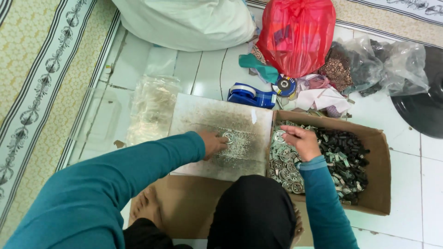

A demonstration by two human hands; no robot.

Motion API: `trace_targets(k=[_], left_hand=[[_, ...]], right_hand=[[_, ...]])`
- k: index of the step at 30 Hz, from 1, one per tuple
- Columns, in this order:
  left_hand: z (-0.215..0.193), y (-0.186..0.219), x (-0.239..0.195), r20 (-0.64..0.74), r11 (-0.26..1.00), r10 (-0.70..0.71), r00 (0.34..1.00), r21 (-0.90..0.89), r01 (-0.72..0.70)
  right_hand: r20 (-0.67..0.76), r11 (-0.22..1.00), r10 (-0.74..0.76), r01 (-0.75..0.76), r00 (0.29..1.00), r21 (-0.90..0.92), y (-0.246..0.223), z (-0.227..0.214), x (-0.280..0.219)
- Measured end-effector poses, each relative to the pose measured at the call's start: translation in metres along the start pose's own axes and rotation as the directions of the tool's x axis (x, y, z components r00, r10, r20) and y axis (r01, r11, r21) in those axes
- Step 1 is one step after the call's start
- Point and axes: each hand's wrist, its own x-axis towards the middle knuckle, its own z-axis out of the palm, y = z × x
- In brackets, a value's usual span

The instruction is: The person picks up metal components from a cardboard box, puts several into a small plastic bag, and places the bag on the floor.

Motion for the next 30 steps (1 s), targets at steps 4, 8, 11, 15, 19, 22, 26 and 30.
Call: trace_targets(k=[4,8,11,15,19,22,26,30], left_hand=[[0.041,-0.01,-0.006,-0.175,0.999,0.027,0.984,0.024,-0.024],[0.047,-0.004,-0.011,-0.451,0.991,0.033,0.892,0.13,0.029],[0.054,-0.007,0.002,-0.612,0.973,0.066,0.788,0.214,0.085],[0.07,-0.005,0.019,-0.767,0.987,0.054,0.64,0.137,0.081],[0.076,-0.014,0.043,-0.831,1.0,0.01,0.556,0.011,-0.002],[0.067,-0.019,0.042,-0.881,0.984,-0.125,0.456,-0.168,-0.055],[0.07,-0.026,0.051,-0.9,0.967,-0.147,0.411,-0.218,-0.131],[0.07,-0.031,0.053,-0.891,0.971,-0.127,0.436,-0.202,-0.13]], right_hand=[[0.04,1.0,-0.01,0.01,0.999,0.024,0.002,0.036,0.015],[0.088,0.999,0.023,-0.021,0.996,-0.032,-0.008,0.073,0.029],[0.121,0.988,0.045,-0.027,0.992,-0.152,-0.022,0.095,0.041],[0.144,0.914,0.049,0.014,0.988,-0.405,0.001,0.121,0.058],[0.092,0.841,0.029,0.025,0.995,-0.54,0.021,0.132,0.064],[0.082,0.827,0.004,0.043,0.997,-0.561,0.017,0.132,0.056],[0.072,0.797,0.053,0.001,0.996,-0.604,0.016,0.123,0.057],[0.093,0.688,0.124,-0.018,0.988,-0.726,-0.013,0.112,0.053]])
